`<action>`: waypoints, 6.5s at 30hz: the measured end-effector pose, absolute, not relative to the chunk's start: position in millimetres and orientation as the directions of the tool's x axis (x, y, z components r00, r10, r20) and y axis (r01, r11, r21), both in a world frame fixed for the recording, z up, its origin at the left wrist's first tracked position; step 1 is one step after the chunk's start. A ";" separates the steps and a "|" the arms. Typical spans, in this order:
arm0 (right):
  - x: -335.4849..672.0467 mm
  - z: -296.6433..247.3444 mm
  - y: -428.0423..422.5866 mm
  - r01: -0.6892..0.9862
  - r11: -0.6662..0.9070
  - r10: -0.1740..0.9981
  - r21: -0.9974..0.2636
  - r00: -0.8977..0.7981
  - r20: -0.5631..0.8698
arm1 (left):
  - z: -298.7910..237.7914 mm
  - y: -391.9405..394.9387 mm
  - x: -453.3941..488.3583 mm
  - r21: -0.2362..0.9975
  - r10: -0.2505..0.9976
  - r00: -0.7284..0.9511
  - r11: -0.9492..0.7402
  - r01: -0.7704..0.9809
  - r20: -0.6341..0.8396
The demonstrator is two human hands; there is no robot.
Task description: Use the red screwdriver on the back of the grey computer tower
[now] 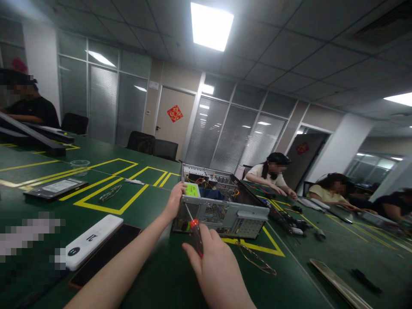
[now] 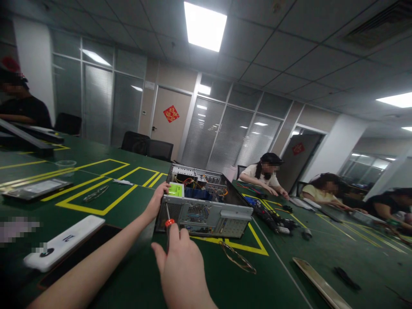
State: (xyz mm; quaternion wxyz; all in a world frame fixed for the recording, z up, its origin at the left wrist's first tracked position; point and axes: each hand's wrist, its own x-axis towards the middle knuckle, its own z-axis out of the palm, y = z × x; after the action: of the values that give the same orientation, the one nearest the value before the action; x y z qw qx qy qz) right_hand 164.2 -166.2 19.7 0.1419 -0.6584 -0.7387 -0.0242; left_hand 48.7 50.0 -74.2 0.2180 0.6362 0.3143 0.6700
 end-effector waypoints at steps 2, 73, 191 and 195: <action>165.5 21.1 -168.3 0.972 0.169 0.967 -0.164 -0.132 0.218 | -74.2 50.3 49.1 0.700 0.693 -0.098 -0.707 0.102 0.715; 168.9 22.9 -173.6 0.916 0.383 0.877 -0.114 -0.323 0.355 | -70.1 45.2 49.5 0.721 0.713 -0.111 -0.688 0.085 0.693; 195.3 34.1 -165.3 0.981 0.147 0.886 -0.123 -0.075 0.458 | -75.6 52.5 49.2 0.700 0.693 -0.102 -0.705 0.112 0.714; 202.6 29.6 -166.1 0.974 0.221 0.840 -0.047 -0.166 0.516 | -74.8 51.6 49.3 0.697 0.690 -0.099 -0.707 0.122 0.717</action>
State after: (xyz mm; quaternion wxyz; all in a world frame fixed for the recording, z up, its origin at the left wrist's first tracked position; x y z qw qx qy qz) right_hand 202.6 -166.1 29.6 0.2236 -0.6058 -0.7488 -0.1494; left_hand 49.3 51.6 -74.8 0.2123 0.6366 0.3187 0.6694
